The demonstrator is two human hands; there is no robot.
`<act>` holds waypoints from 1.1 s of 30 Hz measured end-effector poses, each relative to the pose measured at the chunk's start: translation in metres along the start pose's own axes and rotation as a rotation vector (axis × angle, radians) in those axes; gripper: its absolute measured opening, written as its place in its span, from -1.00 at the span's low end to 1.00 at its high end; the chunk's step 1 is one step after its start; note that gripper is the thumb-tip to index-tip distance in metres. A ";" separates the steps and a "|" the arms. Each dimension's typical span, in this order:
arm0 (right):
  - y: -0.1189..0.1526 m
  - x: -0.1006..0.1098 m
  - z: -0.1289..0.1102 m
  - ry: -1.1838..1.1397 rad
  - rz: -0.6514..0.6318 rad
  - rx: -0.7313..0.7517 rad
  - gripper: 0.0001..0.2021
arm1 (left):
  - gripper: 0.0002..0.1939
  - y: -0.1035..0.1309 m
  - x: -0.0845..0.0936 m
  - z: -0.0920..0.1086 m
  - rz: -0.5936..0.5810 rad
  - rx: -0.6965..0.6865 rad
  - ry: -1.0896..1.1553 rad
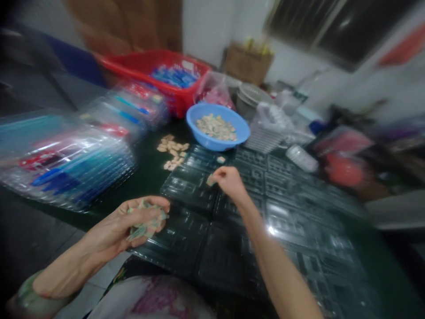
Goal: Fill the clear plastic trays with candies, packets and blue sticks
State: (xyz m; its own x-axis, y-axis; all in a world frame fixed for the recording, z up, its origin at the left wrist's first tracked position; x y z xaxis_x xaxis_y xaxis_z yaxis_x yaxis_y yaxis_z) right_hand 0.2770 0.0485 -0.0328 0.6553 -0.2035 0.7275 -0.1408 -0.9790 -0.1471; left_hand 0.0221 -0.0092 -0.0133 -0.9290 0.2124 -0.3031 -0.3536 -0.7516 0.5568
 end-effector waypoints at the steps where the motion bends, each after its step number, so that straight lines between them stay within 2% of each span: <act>1: -0.001 0.001 0.000 -0.030 -0.014 -0.005 -0.80 | -0.72 0.000 0.000 0.000 0.003 0.003 0.000; 4: -0.003 0.001 0.000 -0.058 -0.059 -0.022 -0.80 | -0.71 0.000 0.000 0.000 0.011 0.009 -0.001; 8: -0.002 -0.004 0.002 0.043 -0.075 -0.045 -0.87 | -0.74 -0.001 -0.001 0.001 0.010 0.004 -0.013; 16: 0.007 -0.006 -0.009 0.370 0.070 -0.028 -0.95 | -0.76 -0.001 -0.002 0.001 0.021 0.026 -0.034; 20: 0.012 -0.006 -0.015 0.456 0.103 0.055 -0.96 | -0.76 -0.001 -0.004 0.002 0.030 0.032 -0.049; 23: 0.012 -0.007 -0.014 0.446 0.104 0.088 -0.95 | -0.75 0.000 -0.005 0.002 0.034 0.031 -0.043; 29: 0.008 -0.008 0.001 0.298 0.067 0.039 -0.92 | -0.77 0.000 -0.006 0.002 0.037 0.028 -0.055; 33: 0.005 -0.005 0.009 0.212 0.102 0.031 -0.91 | -0.78 0.000 -0.006 0.002 0.035 0.028 -0.061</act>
State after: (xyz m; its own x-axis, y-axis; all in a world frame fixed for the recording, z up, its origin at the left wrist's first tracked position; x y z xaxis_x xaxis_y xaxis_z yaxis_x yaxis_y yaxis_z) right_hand 0.2794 0.0444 -0.0433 0.4682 -0.2991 0.8315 -0.1737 -0.9538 -0.2453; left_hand 0.0279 -0.0091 -0.0097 -0.9455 0.2244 -0.2361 -0.3229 -0.7414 0.5883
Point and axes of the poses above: each hand's wrist, its own y-axis away from the middle knuckle, its own x-axis out of the back of the hand, z = x × y, the point moved 2 cm from there along -y, towards the middle knuckle, and after that the axes turned 8 degrees about z, right-handed, at the moved point
